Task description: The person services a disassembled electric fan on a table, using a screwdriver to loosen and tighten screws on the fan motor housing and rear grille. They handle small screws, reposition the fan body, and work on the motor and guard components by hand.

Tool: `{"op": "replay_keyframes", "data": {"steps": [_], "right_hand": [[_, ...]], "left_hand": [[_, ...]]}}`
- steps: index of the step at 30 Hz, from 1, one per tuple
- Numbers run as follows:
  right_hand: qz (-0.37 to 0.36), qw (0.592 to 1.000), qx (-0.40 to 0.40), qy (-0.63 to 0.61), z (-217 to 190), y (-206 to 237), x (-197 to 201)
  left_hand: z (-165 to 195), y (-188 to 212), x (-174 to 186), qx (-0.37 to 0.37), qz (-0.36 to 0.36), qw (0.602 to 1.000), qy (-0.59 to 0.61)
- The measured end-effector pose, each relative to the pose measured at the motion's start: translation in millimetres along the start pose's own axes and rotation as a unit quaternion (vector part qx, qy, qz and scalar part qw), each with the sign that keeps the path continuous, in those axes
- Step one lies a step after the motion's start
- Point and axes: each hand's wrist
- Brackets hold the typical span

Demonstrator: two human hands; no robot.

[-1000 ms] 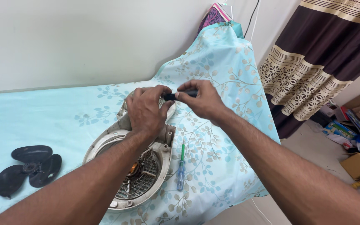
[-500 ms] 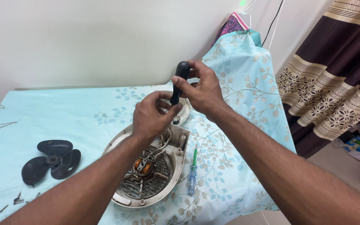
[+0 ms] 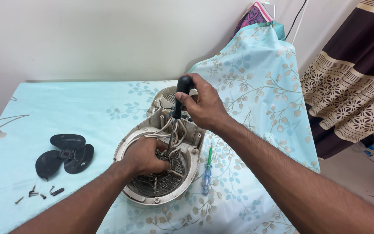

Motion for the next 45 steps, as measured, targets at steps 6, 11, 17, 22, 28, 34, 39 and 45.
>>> {"op": "replay_keyframes", "data": {"steps": [6, 11, 17, 22, 28, 34, 39, 45], "right_hand": [[-0.027, 0.999, 0.019, -0.009, 0.5, 3.5, -1.7], [-0.041, 0.999, 0.021, 0.013, -3.0, 5.4, -3.6], [-0.051, 0.998, 0.007, 0.021, -7.2, 6.9, -5.1], [-0.06, 0.998, 0.008, 0.014, -7.2, 5.6, -4.7], [-0.076, 0.997, 0.024, -0.012, -3.9, 4.3, -5.3], [-0.09, 0.993, 0.073, 0.037, -5.0, -0.1, -3.9], [-0.081, 0.987, 0.064, 0.122, -13.1, -0.8, -1.2], [-0.054, 0.978, 0.101, 0.177, -24.3, -0.9, -4.6]], "left_hand": [[6.0, 6.1, -4.6, 0.011, -0.042, 0.995, -0.095], [10.3, 11.2, -8.0, 0.011, -0.067, 0.988, -0.138], [14.8, 12.9, -8.7, 0.024, -0.082, 0.986, -0.144], [15.2, 11.8, -8.6, 0.032, -0.087, 0.985, -0.147], [13.6, 12.0, -9.8, 0.03, -0.085, 0.986, -0.143], [12.6, 12.0, -10.8, 0.033, -0.087, 0.986, -0.136], [12.0, 12.5, -12.6, 0.031, -0.076, 0.988, -0.128], [13.8, 12.5, -13.1, 0.036, -0.078, 0.988, -0.129]]}}
Point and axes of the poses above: each hand's wrist, its own y-axis away from the middle knuckle, its own x-axis out of the back of the hand, z = x × y, and after that the axes turned 2 degrees about -y, right-handed
